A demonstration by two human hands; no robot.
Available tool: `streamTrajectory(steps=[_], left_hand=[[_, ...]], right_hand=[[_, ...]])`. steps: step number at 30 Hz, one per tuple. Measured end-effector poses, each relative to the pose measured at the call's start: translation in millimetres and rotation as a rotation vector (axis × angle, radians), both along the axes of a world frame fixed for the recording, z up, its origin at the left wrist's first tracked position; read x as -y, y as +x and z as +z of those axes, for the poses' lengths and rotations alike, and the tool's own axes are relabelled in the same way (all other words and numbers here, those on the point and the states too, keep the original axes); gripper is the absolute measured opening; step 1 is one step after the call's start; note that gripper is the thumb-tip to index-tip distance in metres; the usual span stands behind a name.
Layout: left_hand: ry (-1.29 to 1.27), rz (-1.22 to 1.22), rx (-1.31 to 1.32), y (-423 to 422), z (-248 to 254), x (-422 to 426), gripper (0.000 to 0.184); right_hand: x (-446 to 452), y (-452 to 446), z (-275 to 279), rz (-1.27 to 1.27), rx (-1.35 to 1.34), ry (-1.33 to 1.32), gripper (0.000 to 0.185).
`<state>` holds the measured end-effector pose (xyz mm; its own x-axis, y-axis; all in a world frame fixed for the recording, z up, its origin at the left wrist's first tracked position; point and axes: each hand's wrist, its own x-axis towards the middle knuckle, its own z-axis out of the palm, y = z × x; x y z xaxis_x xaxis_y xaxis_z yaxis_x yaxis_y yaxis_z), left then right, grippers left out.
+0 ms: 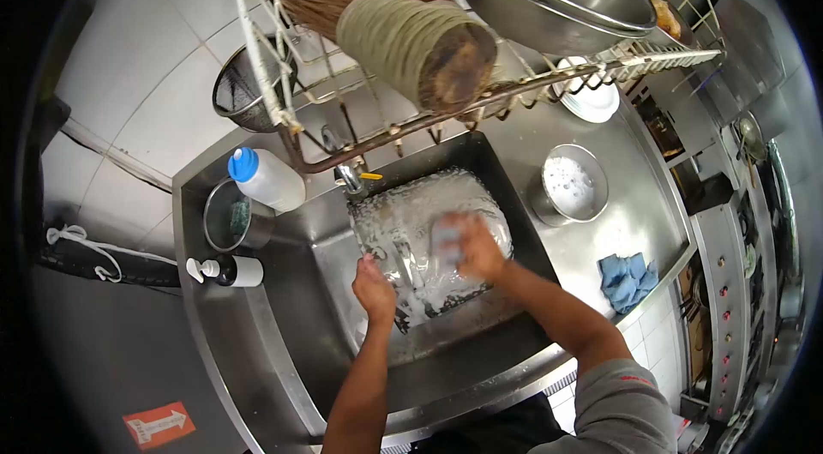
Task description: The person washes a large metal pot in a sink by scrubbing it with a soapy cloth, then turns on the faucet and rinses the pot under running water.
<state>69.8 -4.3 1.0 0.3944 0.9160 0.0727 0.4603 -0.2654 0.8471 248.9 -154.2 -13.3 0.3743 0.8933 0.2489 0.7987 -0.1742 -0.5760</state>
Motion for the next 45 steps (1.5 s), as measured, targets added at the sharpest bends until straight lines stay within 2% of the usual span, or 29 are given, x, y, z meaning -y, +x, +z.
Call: streamTrajectory(steps=[1,4,5,7,9,10,12,13,15,17,19,20,21,22,24,25,27,29,32,33,34,36,37,40,41,42,43,44,45], left_hand=[[-0.024,-0.019,-0.016,-2,-1,0,0.037],[0.019,-0.011,-0.043,-6,-11,-1,0.037],[0.012,-0.016,-0.016,-4,-11,-1,0.037],[-0.038,-0.020,-0.012,-7,-7,4,0.036],[-0.085,-0.020,-0.027,-19,-11,14,0.036],[-0.031,-0.015,-0.013,-23,-17,19,0.035],[0.047,-0.005,0.126,-37,-46,28,0.031],[0.047,-0.004,0.133,-43,-46,29,0.031],[0.011,-0.016,0.054,-50,-39,35,0.031],[-0.005,-0.050,0.019,-56,-33,39,0.029],[-0.001,-0.076,0.101,-66,-39,49,0.026],[-0.013,-0.076,0.031,-71,-46,51,0.024],[-0.020,-0.091,0.034,-73,-47,52,0.024],[0.002,-0.079,0.023,-74,-48,53,0.025],[0.061,-0.054,0.105,-74,-49,53,0.027],[0.042,-0.061,0.113,-78,-50,51,0.027],[-0.024,-0.082,0.024,-80,-52,44,0.029],[0.026,-0.109,0.054,-86,-57,40,0.029],[0.142,-0.133,0.084,-89,-65,32,0.029],[0.039,-0.134,0.109,-90,-67,35,0.028],[-0.063,-0.131,0.137,-90,-68,38,0.027],[-0.052,-0.135,0.137,-83,-98,35,0.025],[-0.046,-0.142,0.133,-86,-109,38,0.023],[0.085,-0.095,0.089,-74,-75,31,0.022],[0.081,-0.076,0.101,-75,-83,28,0.022],[0.078,-0.136,0.103,-82,-98,24,0.021],[0.078,-0.192,0.098,-85,-104,19,0.020],[0.079,-0.159,0.091,-84,-111,18,0.020],[-0.138,-0.151,0.233,-81,-111,19,0.020]], right_hand=[[-16,13,-2,-0.239,0.016,-0.130,0.027],[-79,37,-34,-0.350,0.056,-0.079,0.023],[-88,18,-26,-0.354,0.062,-0.082,0.023],[-91,-24,7,0.053,-0.139,0.108,0.024],[-79,15,5,0.143,-0.129,0.159,0.021],[-67,48,-26,-0.156,-0.228,-0.138,0.022],[-63,77,-23,-0.501,-0.086,-0.317,0.032],[-64,75,-25,-0.578,0.107,-0.323,0.034],[-82,8,14,-0.301,0.052,-0.446,0.036],[-93,-54,10,0.149,-0.023,0.180,0.038],[-100,-40,-12,0.113,0.032,0.147,0.040],[-100,-28,-22,0.099,0.075,0.123,0.042],[-97,8,-19,-0.120,0.037,-0.294,0.043],[-93,31,16,-0.434,-0.036,-0.540,0.044],[-75,52,-3,-0.458,0.068,-0.435,0.044],[-64,38,-11,-0.411,0.096,-0.383,0.042],[-22,-32,-6,-0.201,0.300,-0.053,0.034],[34,-93,40,-0.078,0.378,-0.169,0.035],[71,-47,13,-0.109,0.471,-0.092,0.038],[57,-28,0,-0.411,0.345,-0.106,0.036],[34,1,-14,-0.742,0.070,-0.150,0.036],[-17,52,-20,-0.731,0.196,-0.220,0.042],[-31,65,-25,-0.669,0.145,-0.241,0.034],[11,-18,-12,-0.482,0.313,-0.056,0.031],[31,-60,4,-0.438,0.429,0.001,0.030],[53,-89,7,-0.406,0.404,-0.105,0.032],[68,-100,5,-0.369,0.374,-0.210,0.035],[68,-69,-13,-0.333,0.462,-0.113,0.033],[55,-37,-34,-0.303,0.535,-0.017,0.032]])
